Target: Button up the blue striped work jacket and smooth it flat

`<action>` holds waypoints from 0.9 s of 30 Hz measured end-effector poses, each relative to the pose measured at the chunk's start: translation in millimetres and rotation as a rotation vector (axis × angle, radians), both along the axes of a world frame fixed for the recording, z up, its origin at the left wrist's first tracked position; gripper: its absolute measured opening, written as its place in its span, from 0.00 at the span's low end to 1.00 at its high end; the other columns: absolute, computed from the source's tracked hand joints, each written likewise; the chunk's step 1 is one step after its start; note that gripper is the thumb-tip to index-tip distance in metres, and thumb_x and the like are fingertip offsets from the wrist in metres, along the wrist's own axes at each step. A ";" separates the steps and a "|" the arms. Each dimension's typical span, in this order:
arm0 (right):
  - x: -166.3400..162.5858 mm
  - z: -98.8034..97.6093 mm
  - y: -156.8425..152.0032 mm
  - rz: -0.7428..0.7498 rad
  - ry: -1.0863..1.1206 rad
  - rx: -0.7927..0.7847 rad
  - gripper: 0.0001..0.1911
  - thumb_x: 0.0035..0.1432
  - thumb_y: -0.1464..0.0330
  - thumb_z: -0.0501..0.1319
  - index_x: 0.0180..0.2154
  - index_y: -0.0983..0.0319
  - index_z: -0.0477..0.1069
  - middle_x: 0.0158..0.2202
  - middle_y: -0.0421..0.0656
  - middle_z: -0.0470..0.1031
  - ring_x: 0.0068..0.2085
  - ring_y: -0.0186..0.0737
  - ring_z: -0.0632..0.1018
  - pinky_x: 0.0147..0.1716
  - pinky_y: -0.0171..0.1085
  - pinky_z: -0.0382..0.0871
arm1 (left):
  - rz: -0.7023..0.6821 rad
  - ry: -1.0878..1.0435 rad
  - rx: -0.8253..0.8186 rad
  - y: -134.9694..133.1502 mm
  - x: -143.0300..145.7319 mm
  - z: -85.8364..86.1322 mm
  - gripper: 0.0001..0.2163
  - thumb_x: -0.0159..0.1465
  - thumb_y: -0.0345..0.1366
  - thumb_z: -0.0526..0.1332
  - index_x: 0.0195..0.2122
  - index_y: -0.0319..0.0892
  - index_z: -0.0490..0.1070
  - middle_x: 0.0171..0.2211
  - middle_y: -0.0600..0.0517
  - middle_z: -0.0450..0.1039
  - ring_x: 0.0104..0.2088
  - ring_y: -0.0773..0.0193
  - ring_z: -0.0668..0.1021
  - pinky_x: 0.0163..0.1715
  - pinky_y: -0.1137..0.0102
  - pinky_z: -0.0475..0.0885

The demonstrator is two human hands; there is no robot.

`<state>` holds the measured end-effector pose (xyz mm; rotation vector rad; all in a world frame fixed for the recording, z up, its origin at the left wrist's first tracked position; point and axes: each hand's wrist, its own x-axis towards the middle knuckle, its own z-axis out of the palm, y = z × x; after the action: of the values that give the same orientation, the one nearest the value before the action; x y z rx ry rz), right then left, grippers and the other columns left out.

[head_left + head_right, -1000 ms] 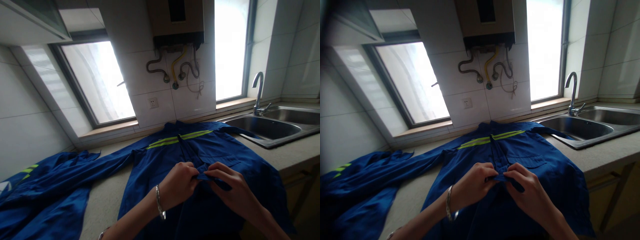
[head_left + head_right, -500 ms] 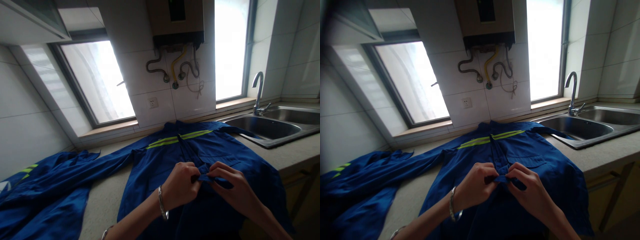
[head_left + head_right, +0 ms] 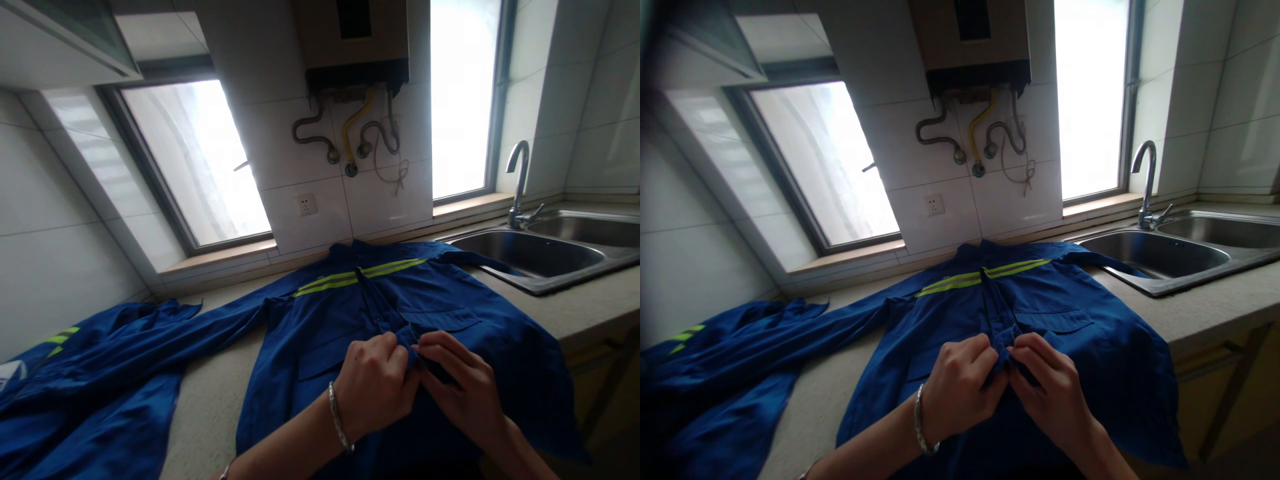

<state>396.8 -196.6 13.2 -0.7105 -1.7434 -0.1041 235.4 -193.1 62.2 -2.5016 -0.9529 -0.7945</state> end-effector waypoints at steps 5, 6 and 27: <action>-2.4 1.2 1.6 -0.061 -0.051 0.102 0.10 0.57 0.78 0.57 0.41 0.64 0.70 0.37 0.45 0.72 0.36 0.34 0.75 0.37 0.32 0.71 | 0.043 -0.001 0.060 1.0 -2.2 5.5 0.06 0.58 0.32 0.55 0.24 0.42 0.62 0.23 0.54 0.66 0.22 0.67 0.69 0.21 0.71 0.60; -2.6 3.5 2.4 -0.064 -0.057 0.116 0.10 0.57 0.78 0.57 0.41 0.64 0.69 0.37 0.45 0.72 0.36 0.34 0.75 0.37 0.32 0.71 | 0.062 0.009 0.055 0.8 -2.6 8.6 0.06 0.58 0.32 0.55 0.24 0.42 0.61 0.23 0.54 0.66 0.22 0.67 0.69 0.21 0.72 0.60; 4.0 -3.3 4.8 -0.072 -0.085 0.088 0.08 0.58 0.75 0.56 0.38 0.60 0.71 0.41 0.46 0.70 0.37 0.35 0.76 0.35 0.32 0.74 | -0.177 0.204 -0.151 12.7 -20.1 39.2 0.10 0.62 0.39 0.55 0.32 0.39 0.71 0.25 0.52 0.70 0.26 0.67 0.73 0.23 0.73 0.63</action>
<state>400.8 -191.8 9.9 -0.7134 -1.7831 -0.2626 215.3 -180.4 101.4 -2.7632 -0.7555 -0.5192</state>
